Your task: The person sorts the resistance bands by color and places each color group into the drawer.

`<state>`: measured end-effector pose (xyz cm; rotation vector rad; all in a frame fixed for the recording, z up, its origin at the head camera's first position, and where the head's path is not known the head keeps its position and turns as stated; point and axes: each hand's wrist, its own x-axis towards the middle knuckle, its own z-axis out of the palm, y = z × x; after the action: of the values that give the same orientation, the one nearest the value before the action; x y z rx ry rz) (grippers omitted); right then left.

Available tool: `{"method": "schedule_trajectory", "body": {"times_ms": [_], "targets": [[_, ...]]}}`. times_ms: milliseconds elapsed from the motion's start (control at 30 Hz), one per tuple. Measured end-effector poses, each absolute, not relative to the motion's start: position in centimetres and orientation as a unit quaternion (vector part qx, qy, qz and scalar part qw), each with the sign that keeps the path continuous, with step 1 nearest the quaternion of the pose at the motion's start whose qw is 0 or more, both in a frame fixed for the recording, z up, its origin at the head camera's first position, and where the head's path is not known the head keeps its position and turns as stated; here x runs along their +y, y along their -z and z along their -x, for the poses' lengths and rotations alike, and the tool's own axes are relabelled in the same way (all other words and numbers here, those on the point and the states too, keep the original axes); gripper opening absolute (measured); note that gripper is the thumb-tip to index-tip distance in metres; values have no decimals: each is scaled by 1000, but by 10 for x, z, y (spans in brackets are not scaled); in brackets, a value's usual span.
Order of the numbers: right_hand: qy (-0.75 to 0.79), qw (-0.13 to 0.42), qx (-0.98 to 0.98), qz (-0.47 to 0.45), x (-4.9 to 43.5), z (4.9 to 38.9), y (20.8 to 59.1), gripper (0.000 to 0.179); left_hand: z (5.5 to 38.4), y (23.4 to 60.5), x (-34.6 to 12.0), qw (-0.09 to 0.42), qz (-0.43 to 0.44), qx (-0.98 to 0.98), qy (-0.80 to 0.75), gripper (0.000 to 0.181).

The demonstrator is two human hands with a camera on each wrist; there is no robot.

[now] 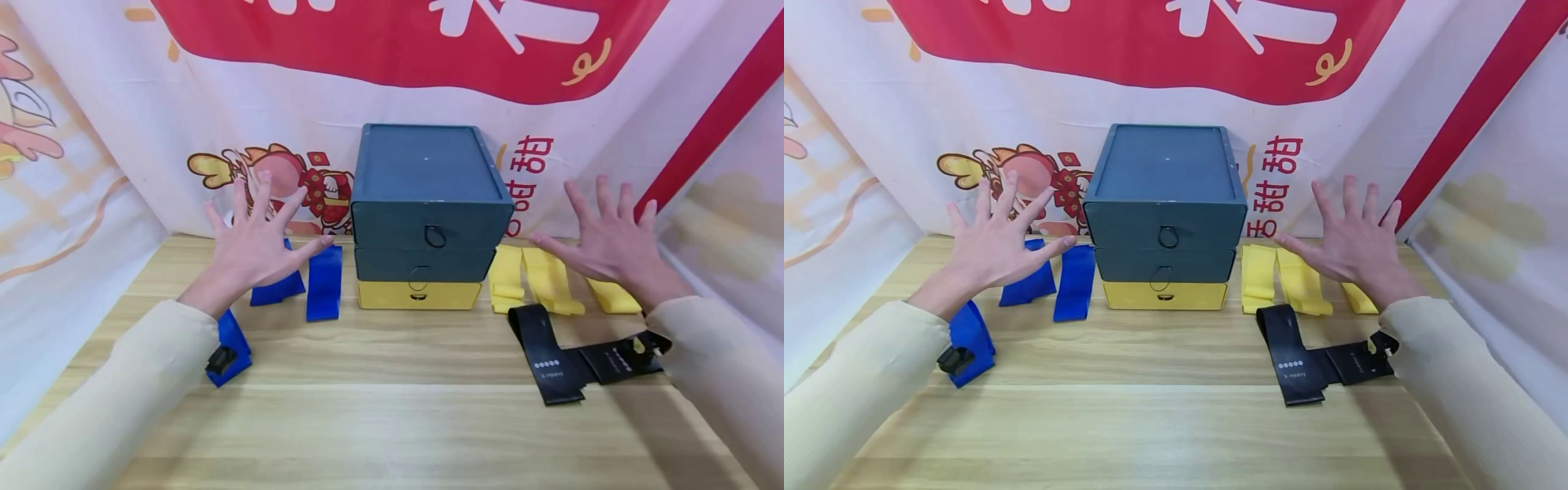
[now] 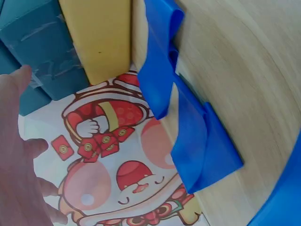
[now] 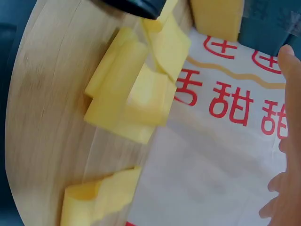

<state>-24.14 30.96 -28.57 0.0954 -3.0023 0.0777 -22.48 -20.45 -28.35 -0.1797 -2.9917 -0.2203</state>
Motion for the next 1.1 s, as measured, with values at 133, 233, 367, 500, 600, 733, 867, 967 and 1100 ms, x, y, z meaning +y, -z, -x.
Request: {"method": "schedule_trajectory", "body": {"times_ms": [133,233,367,500,600,733,867,967,1100], "targets": [[-64,107,-991,-39,303,234,280,109,220,277,-200,83,66,-989,104,94],[-120,141,-982,-39,293,221,274,104,217,269,-189,108,85,-978,156,86],[-221,191,-956,-37,271,199,263,90,214,259,-172,155,123,-948,251,72],[-295,261,-918,-36,245,179,255,70,211,252,-155,187,156,-905,349,59],[-334,314,-888,-34,226,167,252,57,208,249,-143,191,165,-876,411,53],[-404,350,-844,-51,201,155,248,39,206,246,-128,163,158,-842,490,51],[-486,320,-809,-83,177,146,247,25,208,249,-116,125,157,-820,537,54],[-518,274,-806,-85,160,142,248,25,211,254,-109,121,159,-812,549,56],[-528,207,-822,-57,144,142,252,34,213,259,-103,134,158,-793,572,55]]}}
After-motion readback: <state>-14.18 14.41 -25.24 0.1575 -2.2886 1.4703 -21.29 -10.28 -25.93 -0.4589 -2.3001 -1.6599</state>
